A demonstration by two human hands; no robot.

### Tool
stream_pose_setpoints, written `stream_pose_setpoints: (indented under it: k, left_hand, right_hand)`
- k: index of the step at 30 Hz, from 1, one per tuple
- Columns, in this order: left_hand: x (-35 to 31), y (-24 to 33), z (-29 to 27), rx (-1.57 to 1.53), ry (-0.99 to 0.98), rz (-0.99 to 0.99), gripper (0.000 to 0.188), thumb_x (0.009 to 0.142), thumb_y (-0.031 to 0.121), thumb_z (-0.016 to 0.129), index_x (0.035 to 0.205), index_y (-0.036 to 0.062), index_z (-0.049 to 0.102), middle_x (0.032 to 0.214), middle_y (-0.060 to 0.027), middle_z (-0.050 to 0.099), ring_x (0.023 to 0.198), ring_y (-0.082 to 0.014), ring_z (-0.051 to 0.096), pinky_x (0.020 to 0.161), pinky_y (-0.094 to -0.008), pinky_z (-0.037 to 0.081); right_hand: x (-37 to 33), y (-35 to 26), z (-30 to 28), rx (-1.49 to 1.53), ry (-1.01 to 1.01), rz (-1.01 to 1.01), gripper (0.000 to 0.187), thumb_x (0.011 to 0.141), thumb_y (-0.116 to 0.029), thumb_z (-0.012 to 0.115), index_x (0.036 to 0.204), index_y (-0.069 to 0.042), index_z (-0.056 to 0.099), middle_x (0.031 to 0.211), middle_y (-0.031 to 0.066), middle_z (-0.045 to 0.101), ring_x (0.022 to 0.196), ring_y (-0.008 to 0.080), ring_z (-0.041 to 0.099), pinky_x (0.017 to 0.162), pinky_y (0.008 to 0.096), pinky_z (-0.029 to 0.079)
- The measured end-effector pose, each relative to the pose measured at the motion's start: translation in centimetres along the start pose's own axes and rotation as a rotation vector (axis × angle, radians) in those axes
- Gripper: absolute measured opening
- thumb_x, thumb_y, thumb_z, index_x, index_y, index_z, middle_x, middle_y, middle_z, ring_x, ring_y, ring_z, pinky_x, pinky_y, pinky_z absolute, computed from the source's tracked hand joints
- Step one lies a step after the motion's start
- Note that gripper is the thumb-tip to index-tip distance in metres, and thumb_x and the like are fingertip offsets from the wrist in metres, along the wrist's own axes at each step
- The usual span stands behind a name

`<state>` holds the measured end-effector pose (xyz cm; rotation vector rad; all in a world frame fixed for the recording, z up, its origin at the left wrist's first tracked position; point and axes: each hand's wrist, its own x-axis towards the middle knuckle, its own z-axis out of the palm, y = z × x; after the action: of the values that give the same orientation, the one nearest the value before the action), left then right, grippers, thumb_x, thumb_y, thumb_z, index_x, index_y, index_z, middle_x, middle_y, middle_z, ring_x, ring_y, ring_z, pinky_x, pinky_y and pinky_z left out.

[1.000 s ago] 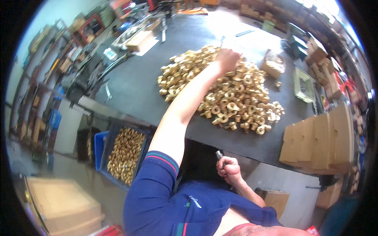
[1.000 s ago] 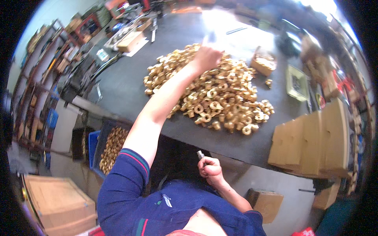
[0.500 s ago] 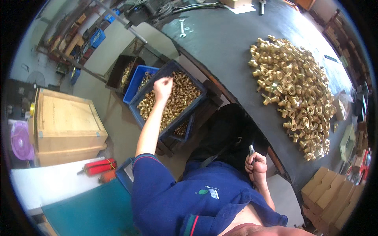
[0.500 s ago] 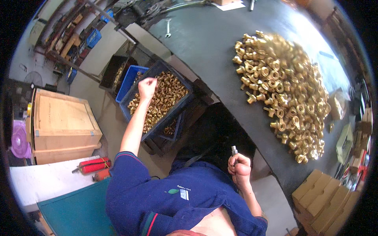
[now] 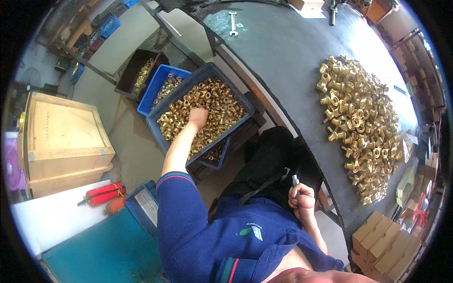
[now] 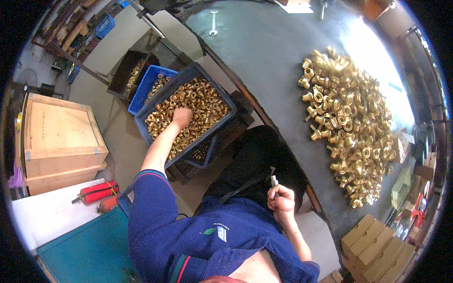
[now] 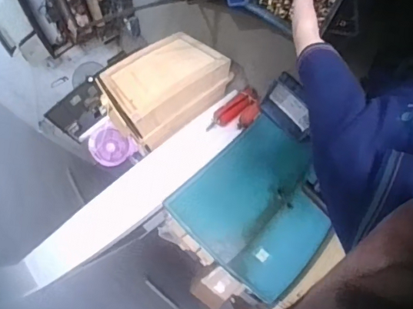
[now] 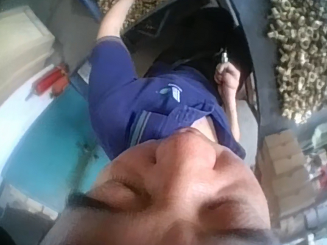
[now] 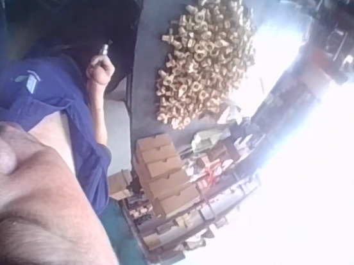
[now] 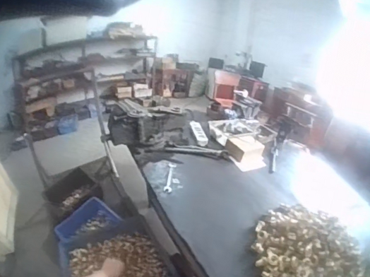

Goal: The person repeatedly picks brass fittings from a blue bin, inserts a metal rod into each fitting, and places the assembled unit on the table. The person continues this one-at-a-time assembly process throughout the clip.

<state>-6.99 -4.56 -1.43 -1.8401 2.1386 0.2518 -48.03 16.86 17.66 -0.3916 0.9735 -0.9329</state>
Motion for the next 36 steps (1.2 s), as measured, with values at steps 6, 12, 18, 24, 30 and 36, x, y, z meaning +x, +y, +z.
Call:
stream_pose_setpoints:
  k: [6,12,18,24,30,36]
  left_hand:
    - [0.4,0.1,-1.6,0.378,-0.152,0.296,0.018,0.08,0.013,0.055,0.093,0.0079,0.067,0.1,-0.0106,0.06,0.095,-0.0245,0.058,0.093,-0.0548,0.034]
    - [0.9,-0.4,-1.2,0.636,-0.147,0.407,0.02,0.081,0.015,0.053,0.095,0.0112,0.067,0.1,-0.0102,0.06,0.093,-0.0241,0.059,0.097,-0.0643,0.024]
    - [1.9,-0.9,-1.3,0.63,-0.165,0.475,0.014,0.081,0.014,0.054,0.082,0.0114,0.068,0.079,-0.0048,0.064,0.084,-0.0218,0.062,0.1,-0.0631,0.02]
    - [2.8,-1.9,-1.5,0.571,-0.051,0.487,0.014,0.079,0.01,0.055,0.077,0.0125,0.069,0.079,-0.0043,0.065,0.083,-0.0198,0.062,0.101,-0.0581,0.023]
    - [2.4,-1.1,-1.8,0.466,-0.073,0.333,0.011,0.074,0.01,0.057,0.078,0.0125,0.067,0.084,-0.0058,0.063,0.087,-0.0225,0.06,0.102,-0.0551,0.024]
    - [-0.6,-0.5,-5.4,-0.182,0.208,-0.214,0.016,0.075,0.02,0.063,0.082,0.0069,0.068,0.08,-0.0111,0.065,0.08,-0.0262,0.063,0.088,-0.048,0.041]
  right_hand:
    - [-0.2,0.2,0.3,0.018,0.109,0.021,0.012,0.064,0.007,0.042,0.067,-0.002,0.049,0.061,0.0049,0.044,0.043,0.0065,0.031,0.039,0.0184,0.024]
    - [0.0,0.4,-0.4,0.015,0.114,0.041,0.01,0.065,0.006,0.044,0.066,-0.002,0.049,0.061,0.0048,0.044,0.043,0.0063,0.033,0.039,0.0181,0.024]
    - [0.0,0.4,-0.1,0.026,0.146,0.051,0.012,0.063,0.007,0.042,0.067,-0.002,0.049,0.062,0.0047,0.044,0.043,0.0061,0.032,0.038,0.0182,0.025]
    - [0.0,0.4,0.1,-0.017,0.173,0.021,0.013,0.062,0.007,0.041,0.067,-0.002,0.049,0.061,0.0041,0.043,0.044,0.0061,0.032,0.039,0.0178,0.024]
    - [0.1,0.4,0.1,-0.01,0.157,0.076,0.015,0.06,0.009,0.04,0.066,-0.001,0.049,0.062,0.0042,0.044,0.046,0.0066,0.034,0.039,0.0183,0.024]
    - [-0.2,0.3,-0.3,-0.031,0.175,0.082,0.015,0.057,0.007,0.04,0.065,-0.001,0.05,0.059,0.004,0.045,0.042,0.0073,0.034,0.038,0.02,0.024]
